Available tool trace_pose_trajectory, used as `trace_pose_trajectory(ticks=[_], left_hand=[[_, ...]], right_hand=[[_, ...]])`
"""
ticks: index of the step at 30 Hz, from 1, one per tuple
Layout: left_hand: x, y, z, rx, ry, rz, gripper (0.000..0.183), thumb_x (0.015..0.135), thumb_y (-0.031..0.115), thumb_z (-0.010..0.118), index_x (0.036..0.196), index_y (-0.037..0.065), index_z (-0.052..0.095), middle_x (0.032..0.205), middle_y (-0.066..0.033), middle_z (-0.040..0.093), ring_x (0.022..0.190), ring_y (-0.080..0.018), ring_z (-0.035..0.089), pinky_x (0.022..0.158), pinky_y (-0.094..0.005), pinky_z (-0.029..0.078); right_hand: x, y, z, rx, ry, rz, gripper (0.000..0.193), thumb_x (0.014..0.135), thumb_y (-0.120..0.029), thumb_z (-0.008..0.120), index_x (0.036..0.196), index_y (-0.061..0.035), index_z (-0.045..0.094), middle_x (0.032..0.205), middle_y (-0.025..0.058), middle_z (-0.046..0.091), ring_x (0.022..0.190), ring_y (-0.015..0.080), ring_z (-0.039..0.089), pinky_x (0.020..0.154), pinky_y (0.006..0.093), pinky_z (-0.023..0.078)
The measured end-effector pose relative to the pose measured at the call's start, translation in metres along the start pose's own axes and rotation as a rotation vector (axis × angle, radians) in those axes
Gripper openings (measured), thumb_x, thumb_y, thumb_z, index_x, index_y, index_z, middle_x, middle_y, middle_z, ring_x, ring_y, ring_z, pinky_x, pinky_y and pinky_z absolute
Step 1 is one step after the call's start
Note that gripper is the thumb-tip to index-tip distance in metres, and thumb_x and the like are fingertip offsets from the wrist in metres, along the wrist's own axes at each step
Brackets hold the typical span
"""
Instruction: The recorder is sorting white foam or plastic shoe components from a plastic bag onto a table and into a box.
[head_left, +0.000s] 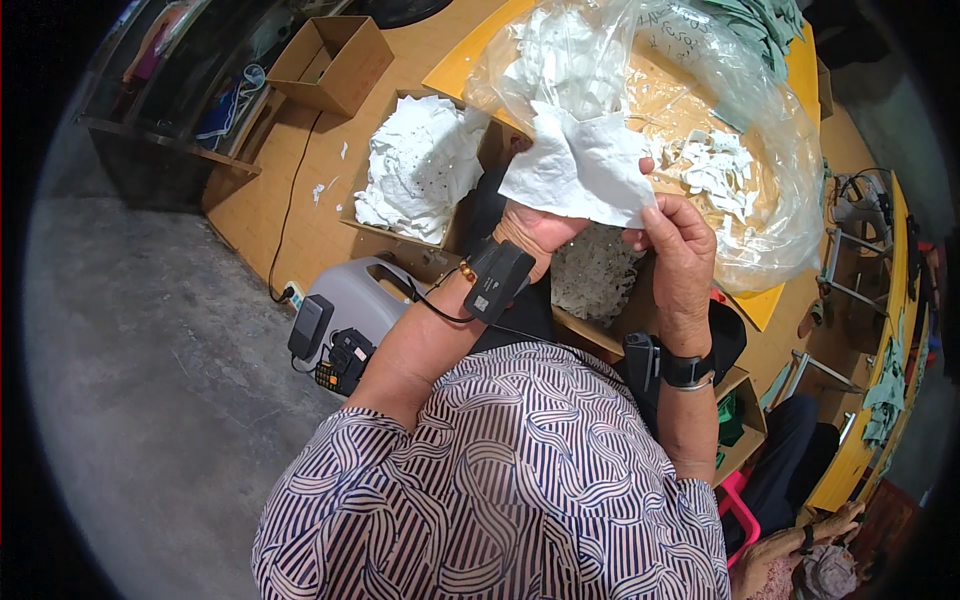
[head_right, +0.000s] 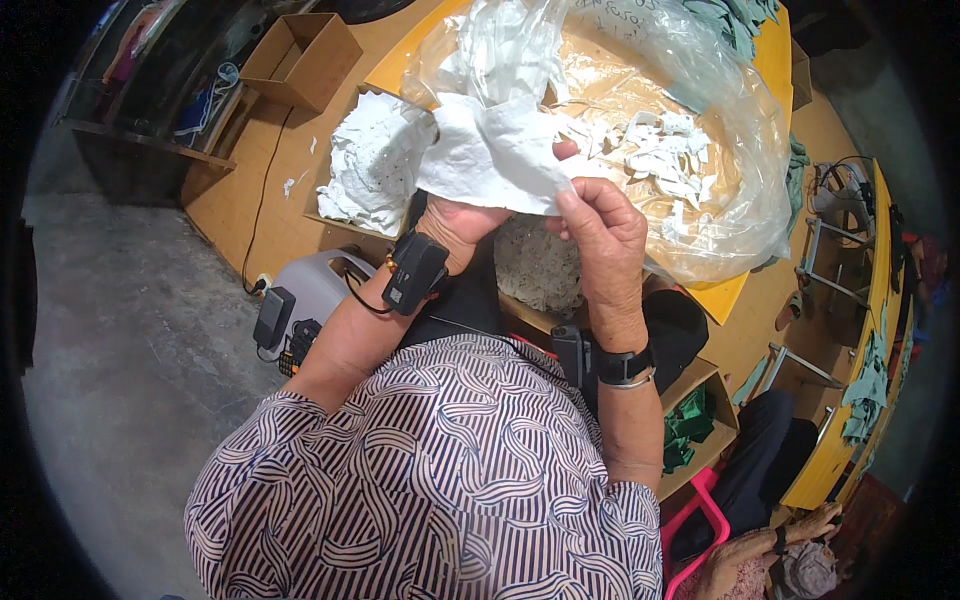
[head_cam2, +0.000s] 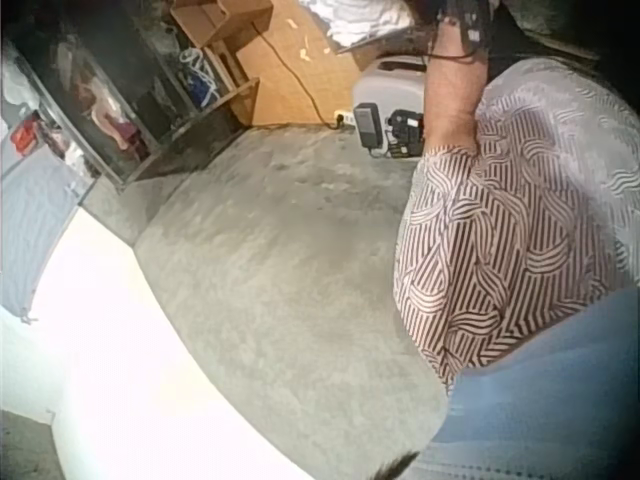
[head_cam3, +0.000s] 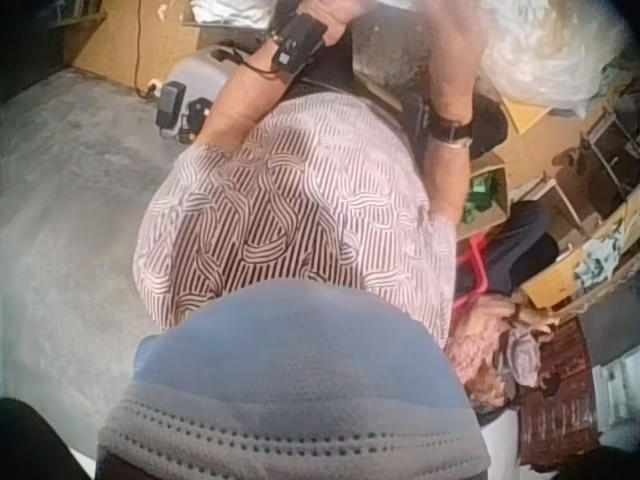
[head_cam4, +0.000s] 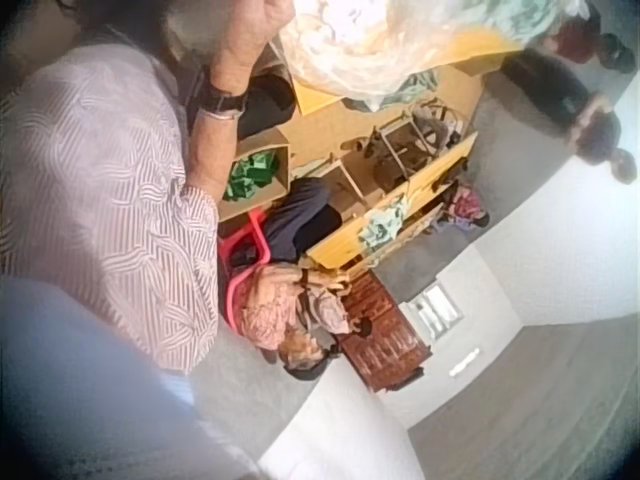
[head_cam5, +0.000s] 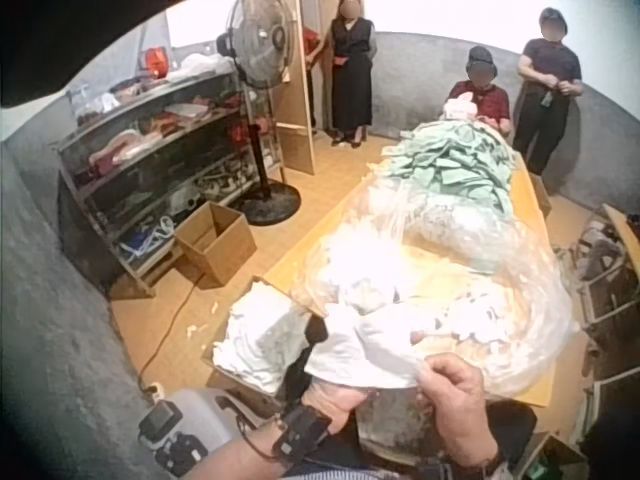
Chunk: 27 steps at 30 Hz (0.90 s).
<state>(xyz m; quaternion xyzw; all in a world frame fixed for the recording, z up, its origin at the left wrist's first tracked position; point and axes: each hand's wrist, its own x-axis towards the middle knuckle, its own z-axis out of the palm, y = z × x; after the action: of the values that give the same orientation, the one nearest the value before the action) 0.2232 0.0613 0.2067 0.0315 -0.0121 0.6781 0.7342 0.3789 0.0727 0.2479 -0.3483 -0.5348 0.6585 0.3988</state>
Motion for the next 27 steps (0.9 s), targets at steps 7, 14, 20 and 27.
trace_pose_trajectory(ticks=[7,14,20,27], left_hand=[[-0.014,0.021,-0.004,0.081,0.106,0.058,0.07,0.082,0.051,0.046,0.124,-0.004,0.036,0.119,-0.0242,0.046,0.11,-0.0396,0.045,0.096,-0.0515,0.033],[-0.057,0.129,-0.061,0.447,0.517,0.513,0.041,0.088,0.016,0.043,0.124,-0.002,0.038,0.123,-0.018,0.047,0.115,-0.0331,0.044,0.099,-0.0491,0.031],[-0.105,0.212,-0.157,1.013,1.068,0.674,0.042,0.081,0.016,0.053,0.12,0.002,0.045,0.109,-0.0097,0.054,0.093,-0.0215,0.053,0.077,-0.0343,0.042],[-0.049,0.117,-0.067,1.448,0.718,0.749,0.053,0.072,0.016,0.064,0.121,0.004,0.045,0.114,-0.0146,0.05,0.107,-0.0257,0.047,0.091,-0.0326,0.038]], right_hand=[[0.011,0.003,-0.003,0.038,-0.043,0.146,0.013,0.082,-0.014,0.058,0.089,-0.0026,0.06,0.074,0.0004,0.059,0.063,0.0053,0.054,0.055,0.017,0.041],[0.07,-0.012,-0.016,-0.493,0.007,-0.114,0.021,0.076,-0.01,0.06,0.094,0.0008,0.058,0.077,0.0041,0.058,0.066,0.0115,0.053,0.06,0.0234,0.045],[0.136,0.007,-0.013,-1.161,-0.007,-0.418,0.039,0.066,-0.021,0.063,0.101,-0.0043,0.055,0.092,0.0161,0.054,0.081,0.0315,0.054,0.07,0.0393,0.045],[0.173,0.003,0.014,-1.314,-0.127,-0.667,0.065,0.059,-0.036,0.068,0.113,-0.0054,0.05,0.104,0.0176,0.051,0.097,0.0342,0.048,0.079,0.0426,0.042]])
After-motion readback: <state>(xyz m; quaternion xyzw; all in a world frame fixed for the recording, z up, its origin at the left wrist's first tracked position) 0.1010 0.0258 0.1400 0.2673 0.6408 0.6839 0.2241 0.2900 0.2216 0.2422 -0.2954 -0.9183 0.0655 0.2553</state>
